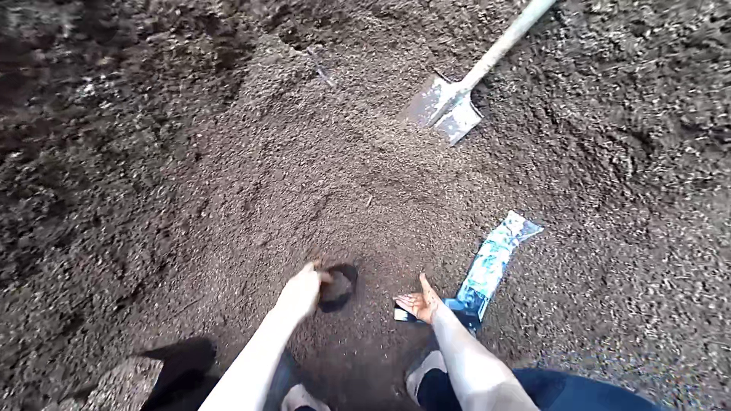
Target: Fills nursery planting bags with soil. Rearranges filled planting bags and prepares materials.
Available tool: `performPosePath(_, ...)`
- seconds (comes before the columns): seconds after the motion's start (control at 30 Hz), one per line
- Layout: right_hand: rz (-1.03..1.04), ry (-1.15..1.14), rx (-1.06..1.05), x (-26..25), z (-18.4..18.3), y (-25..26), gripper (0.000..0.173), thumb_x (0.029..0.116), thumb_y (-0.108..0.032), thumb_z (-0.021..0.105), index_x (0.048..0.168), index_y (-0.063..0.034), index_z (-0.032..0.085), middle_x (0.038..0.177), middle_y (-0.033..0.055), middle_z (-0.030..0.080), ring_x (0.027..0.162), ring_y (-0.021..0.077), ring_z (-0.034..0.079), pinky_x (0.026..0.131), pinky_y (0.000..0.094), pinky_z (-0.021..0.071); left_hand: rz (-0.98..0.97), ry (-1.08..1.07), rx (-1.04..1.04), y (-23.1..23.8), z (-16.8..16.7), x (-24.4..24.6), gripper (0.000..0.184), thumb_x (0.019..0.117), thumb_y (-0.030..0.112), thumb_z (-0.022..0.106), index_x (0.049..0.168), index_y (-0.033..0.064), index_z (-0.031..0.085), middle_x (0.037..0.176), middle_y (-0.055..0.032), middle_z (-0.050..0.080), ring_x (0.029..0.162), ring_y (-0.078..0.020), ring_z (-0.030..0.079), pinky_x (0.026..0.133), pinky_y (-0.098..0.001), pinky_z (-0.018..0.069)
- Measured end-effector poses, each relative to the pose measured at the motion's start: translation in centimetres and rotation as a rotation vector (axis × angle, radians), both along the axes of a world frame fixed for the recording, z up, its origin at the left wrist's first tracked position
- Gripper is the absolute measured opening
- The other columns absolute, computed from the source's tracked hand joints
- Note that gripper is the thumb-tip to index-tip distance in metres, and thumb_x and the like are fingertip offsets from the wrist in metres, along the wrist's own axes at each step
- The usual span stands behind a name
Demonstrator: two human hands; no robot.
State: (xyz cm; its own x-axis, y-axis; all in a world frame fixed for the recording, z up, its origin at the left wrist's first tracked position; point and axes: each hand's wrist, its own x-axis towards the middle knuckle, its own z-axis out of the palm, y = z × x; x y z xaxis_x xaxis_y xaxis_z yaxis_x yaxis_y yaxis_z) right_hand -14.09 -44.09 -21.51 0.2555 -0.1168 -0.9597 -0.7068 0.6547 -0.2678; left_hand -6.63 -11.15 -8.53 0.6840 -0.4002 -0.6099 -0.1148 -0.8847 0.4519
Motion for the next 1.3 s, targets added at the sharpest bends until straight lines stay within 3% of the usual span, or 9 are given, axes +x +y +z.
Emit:
performPosePath(0.13, -0.228, -0.123, 0.017, 2.3, -1.3, 0.2, 0.098, 0.0976, -0.078, 0.030, 0.152, 0.0031, 0.029, 0.146, 0.0309, 0.046, 0.127, 0.0388, 0.057, 0.102, 0.0476, 0.0524, -0.207, 0.225, 0.109, -2.3, 1.4, 0.5, 0.051, 0.0941, 0.003, 0.065, 0.145, 0.0048, 0.056, 0.154, -0.0194, 0.050, 0.136, -0.0418, 0.054, 0.109, -0.0639, 0.0442)
performPosePath(0.27, -0.441, -0.275, 0.057, 5.1, -1.6, 1.7, 0.093, 0.0968, -0.078, 0.034, 0.165, -0.0214, 0.006, 0.170, 0.0186, 0.011, 0.153, 0.0409, 0.027, 0.113, 0.0668, 0.0399, -0.027, 0.229, -0.113, -2.7, 2.1, 0.1, 0.057, 0.0943, 0.002, 0.060, 0.150, 0.0053, 0.052, 0.169, -0.0046, 0.031, 0.150, -0.0244, 0.041, 0.122, -0.0489, 0.0350)
performPosePath(0.33, -0.472, -0.320, 0.077, 7.1, -1.5, 2.7, 0.089, 0.0933, -0.083, 0.028, 0.164, -0.0317, 0.014, 0.169, 0.0106, 0.023, 0.152, 0.0355, 0.030, 0.112, 0.0687, 0.0372, 0.211, 0.232, -0.220, -1.8, 1.6, -0.1, 0.067, 0.0912, 0.002, 0.060, 0.156, 0.0078, 0.044, 0.169, -0.0051, 0.030, 0.150, -0.0198, 0.041, 0.122, -0.0437, 0.0355)
performPosePath(0.43, -0.493, -0.442, 0.114, 11.1, -1.5, 4.5, 0.083, 0.0927, -0.085, 0.020, 0.157, -0.0339, 0.032, 0.157, 0.0039, 0.045, 0.144, 0.0271, 0.044, 0.107, 0.0637, 0.0430, 0.540, 0.230, -0.309, -1.1, 1.0, -0.6, 0.077, 0.0872, 0.000, 0.061, 0.160, 0.0129, 0.038, 0.162, -0.0103, 0.042, 0.106, -0.0168, 0.068, 0.083, -0.0373, 0.0575)
performPosePath(0.6, -0.486, -0.379, 0.027, 12.3, -1.5, 6.0, 0.078, 0.1035, -0.068, 0.005, 0.161, -0.0176, 0.021, 0.163, 0.0146, 0.031, 0.146, 0.0298, 0.037, 0.111, 0.0578, 0.0377, 0.577, 0.236, -0.372, -2.4, 1.0, -0.4, 0.078, 0.0866, -0.001, 0.059, 0.160, 0.0121, 0.036, 0.168, -0.0061, 0.030, 0.094, -0.0098, 0.066, 0.071, -0.0298, 0.0546)
performPosePath(0.77, -0.256, -0.426, 0.084, 10.1, 6.1, 5.5, 0.073, 0.1059, -0.060, 0.001, 0.152, -0.0096, 0.030, 0.139, 0.0193, 0.048, 0.119, 0.0286, 0.053, 0.092, 0.0501, 0.0498, 0.432, 0.196, -0.299, -4.2, 0.9, 0.1, 0.078, 0.0900, 0.004, 0.061, 0.162, 0.0116, 0.032, 0.168, -0.0075, 0.031, 0.142, -0.0204, 0.050, 0.113, -0.0432, 0.0450)
performPosePath(0.93, -0.042, -0.583, 0.415, 7.4, 11.5, 6.9, 0.079, 0.1006, -0.071, 0.011, 0.124, -0.0099, 0.055, 0.101, 0.0129, 0.070, 0.089, 0.0247, 0.069, 0.071, 0.0436, 0.0596, 0.435, 0.172, -0.289, -5.0, 0.8, 0.1, 0.070, 0.0925, 0.006, 0.062, 0.158, 0.0092, 0.039, 0.156, -0.0141, 0.048, 0.117, -0.0263, 0.067, 0.099, -0.0471, 0.0545)
performPosePath(1.03, 0.166, -0.631, 0.478, 6.6, 12.9, 8.5, 0.069, 0.1062, -0.059, 0.013, 0.123, -0.0099, 0.059, 0.105, 0.0121, 0.072, 0.095, 0.0253, 0.071, 0.081, 0.0452, 0.0605, 0.494, 0.128, -0.259, -4.9, 1.1, -1.2, 0.052, 0.0901, 0.007, 0.070, 0.139, -0.0017, 0.054, 0.128, -0.0227, 0.064, 0.112, -0.0329, 0.067, 0.101, -0.0523, 0.0515)
performPosePath(1.3, 0.990, -0.674, -0.342, 5.1, 17.8, 12.5, 0.036, 0.1056, -0.024, 0.058, 0.138, -0.0080, 0.057, 0.141, 0.0119, 0.057, 0.124, 0.0209, 0.058, 0.098, 0.0419, 0.0514, 0.565, 0.036, -0.299, -2.8, 1.2, -6.2, 0.070, 0.0928, 0.007, 0.068, 0.155, -0.0007, 0.037, 0.155, -0.0212, 0.046, 0.143, -0.0304, 0.047, 0.120, -0.0470, 0.0364)
